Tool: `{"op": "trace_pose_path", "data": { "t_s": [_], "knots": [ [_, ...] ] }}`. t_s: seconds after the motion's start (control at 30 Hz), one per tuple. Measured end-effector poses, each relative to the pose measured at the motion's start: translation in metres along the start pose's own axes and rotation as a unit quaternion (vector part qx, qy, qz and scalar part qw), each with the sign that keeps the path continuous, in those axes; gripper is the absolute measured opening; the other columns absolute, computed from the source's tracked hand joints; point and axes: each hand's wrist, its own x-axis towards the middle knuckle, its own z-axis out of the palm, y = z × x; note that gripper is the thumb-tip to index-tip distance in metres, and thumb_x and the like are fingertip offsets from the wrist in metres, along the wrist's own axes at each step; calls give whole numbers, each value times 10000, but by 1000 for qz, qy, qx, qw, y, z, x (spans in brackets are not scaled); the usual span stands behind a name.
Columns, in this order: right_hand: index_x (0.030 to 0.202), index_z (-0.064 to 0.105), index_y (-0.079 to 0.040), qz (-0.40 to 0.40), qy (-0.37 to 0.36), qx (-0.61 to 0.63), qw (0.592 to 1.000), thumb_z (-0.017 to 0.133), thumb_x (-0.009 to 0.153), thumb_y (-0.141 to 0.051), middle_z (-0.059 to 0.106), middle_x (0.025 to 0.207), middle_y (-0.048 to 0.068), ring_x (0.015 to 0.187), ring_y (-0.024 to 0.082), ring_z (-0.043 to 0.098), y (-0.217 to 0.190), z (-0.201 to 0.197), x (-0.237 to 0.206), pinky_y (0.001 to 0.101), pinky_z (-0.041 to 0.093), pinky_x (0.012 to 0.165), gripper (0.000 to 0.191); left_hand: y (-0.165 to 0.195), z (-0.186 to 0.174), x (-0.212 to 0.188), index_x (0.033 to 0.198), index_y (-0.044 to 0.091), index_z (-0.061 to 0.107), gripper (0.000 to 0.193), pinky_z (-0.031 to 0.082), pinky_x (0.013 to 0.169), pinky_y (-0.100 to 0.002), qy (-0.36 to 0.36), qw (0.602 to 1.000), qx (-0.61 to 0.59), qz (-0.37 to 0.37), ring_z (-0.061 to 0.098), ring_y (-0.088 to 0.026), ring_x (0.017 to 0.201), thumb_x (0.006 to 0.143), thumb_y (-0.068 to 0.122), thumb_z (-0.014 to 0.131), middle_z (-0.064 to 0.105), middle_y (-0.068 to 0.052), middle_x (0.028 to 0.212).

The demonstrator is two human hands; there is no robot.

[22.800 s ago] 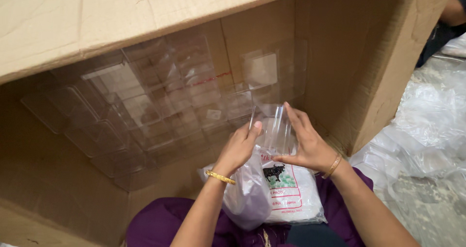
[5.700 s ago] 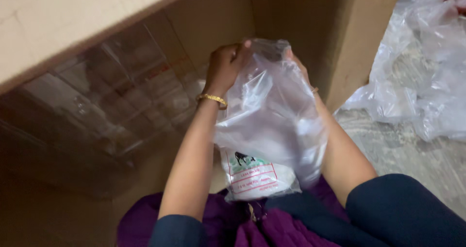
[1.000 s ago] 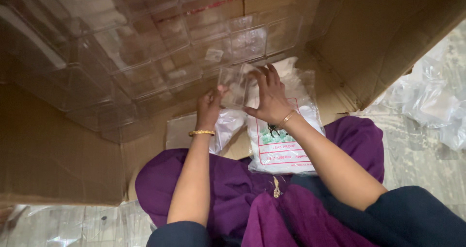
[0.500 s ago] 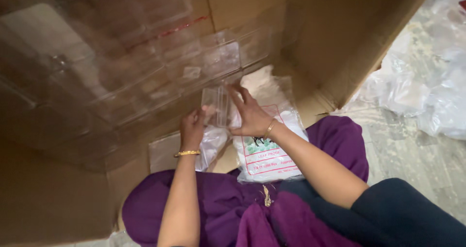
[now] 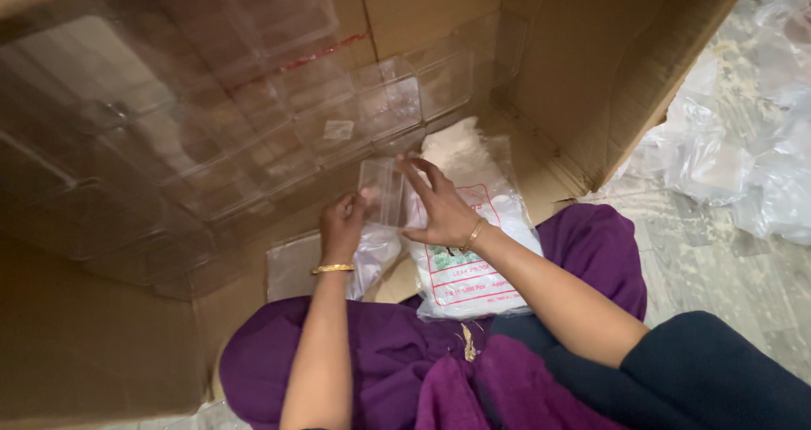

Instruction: The person sits on the floor inside a large cardboard box, placing clear plastic containers into a printed plastic bag. They open the bag, insert containers one at a time, and gather the bag opening as they fill it.

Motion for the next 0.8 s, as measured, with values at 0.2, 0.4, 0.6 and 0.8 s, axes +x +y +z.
{"op": "trace_pose_path", "data": {
  "t_s": [0.2, 0.4, 0.6, 0.8],
  "knots": [
    [1612, 205, -136, 8, -6, 43, 999, 904, 661, -330, 291, 1566, 288, 1438, 474, 363, -1, -6, 3, 489, 385, 1171, 1196, -2, 4, 0, 948, 19, 754, 298, 539, 730, -311, 21, 1000, 11, -6, 709, -154, 777, 1002, 295, 657, 780, -97, 878],
    [1633, 138, -108, 15, -13, 53, 998, 893, 665, -334, 286, 1563, 289, 1438, 476, 362, 3, -12, 3, 480, 389, 1164, 1248, -6, 7, 2, 967, 33, 768, 273, 549, 753, -300, 16, 999, -36, 31, 731, -138, 816, 990, 270, 634, 791, -82, 922],
    [1636, 130, -86, -11, -25, 40, 999, 892, 660, -351, 294, 1564, 286, 1443, 475, 367, 7, -10, 4, 489, 382, 1182, 1266, -5, 9, 2, 908, 25, 773, 310, 546, 781, -310, 9, 999, -6, 41, 729, -156, 839, 988, 297, 648, 788, -100, 930],
    [1632, 130, -86, 9, -34, 28, 999, 899, 651, -374, 303, 1550, 285, 1423, 469, 377, 10, -7, 1, 486, 395, 1159, 1279, -4, 11, 2, 935, 35, 777, 392, 538, 750, -319, -4, 1000, 22, -16, 733, -161, 788, 970, 407, 658, 787, -104, 880]
  ]
}}
